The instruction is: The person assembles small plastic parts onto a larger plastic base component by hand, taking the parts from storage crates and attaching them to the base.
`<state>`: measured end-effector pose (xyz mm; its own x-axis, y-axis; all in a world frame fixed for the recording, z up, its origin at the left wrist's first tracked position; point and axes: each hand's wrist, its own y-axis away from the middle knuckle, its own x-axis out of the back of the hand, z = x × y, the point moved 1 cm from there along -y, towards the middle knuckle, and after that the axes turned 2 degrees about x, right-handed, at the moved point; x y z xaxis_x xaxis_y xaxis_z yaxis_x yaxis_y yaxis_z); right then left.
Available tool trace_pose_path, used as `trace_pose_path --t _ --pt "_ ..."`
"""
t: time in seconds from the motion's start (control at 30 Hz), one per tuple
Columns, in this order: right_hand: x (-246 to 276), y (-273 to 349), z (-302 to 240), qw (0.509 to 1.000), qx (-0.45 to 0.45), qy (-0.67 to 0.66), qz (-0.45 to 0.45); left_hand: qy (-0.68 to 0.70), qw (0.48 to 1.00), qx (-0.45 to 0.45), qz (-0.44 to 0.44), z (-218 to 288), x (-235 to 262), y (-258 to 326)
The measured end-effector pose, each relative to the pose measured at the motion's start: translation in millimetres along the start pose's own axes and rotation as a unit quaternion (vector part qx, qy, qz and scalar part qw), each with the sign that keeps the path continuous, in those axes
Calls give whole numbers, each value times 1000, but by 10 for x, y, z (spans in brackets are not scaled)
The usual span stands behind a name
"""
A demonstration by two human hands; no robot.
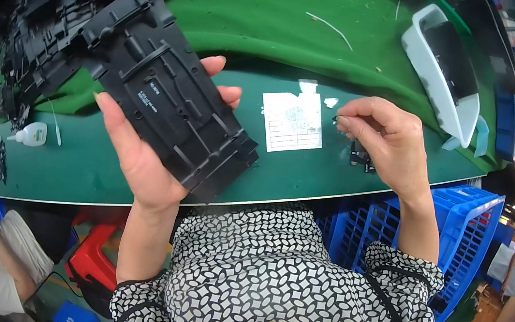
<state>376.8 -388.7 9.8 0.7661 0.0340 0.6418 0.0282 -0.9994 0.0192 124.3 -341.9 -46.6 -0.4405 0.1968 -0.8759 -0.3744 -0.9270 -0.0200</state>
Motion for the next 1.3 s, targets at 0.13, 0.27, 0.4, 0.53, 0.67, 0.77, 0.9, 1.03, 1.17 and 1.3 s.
trace_pose_path --t 0.13,0.27,0.4,0.53,0.67,0.77,0.9,1.03,1.17,1.3 --pt "-117 -95 -63 998 53 35 -17 19 1000 6 -1 4 -17 2" --pt "-204 -145 -103 969 206 136 -8 27 1000 8 -2 16 -24 5" --pt "-273 -167 -87 956 221 194 -13 29 1000 12 2 36 -11 27" --pt "-263 -168 -110 946 245 210 -33 30 999 10 5 36 -5 24" --pt "-279 -179 -108 936 253 243 -28 36 999 14 1 28 0 16" --pt "-348 -188 -107 934 259 244 -28 45 999 15 5 28 -24 25" --pt "-363 -215 -93 947 257 190 -14 28 999 15 11 26 -29 16" --pt "-337 -201 -87 977 178 118 5 29 1000 8 2 27 -15 24" --pt "-329 -160 5 976 157 149 13 23 1000 6 -3 28 -14 23" --pt "-310 -160 -81 925 264 270 43 38 999 4 -14 30 5 5"
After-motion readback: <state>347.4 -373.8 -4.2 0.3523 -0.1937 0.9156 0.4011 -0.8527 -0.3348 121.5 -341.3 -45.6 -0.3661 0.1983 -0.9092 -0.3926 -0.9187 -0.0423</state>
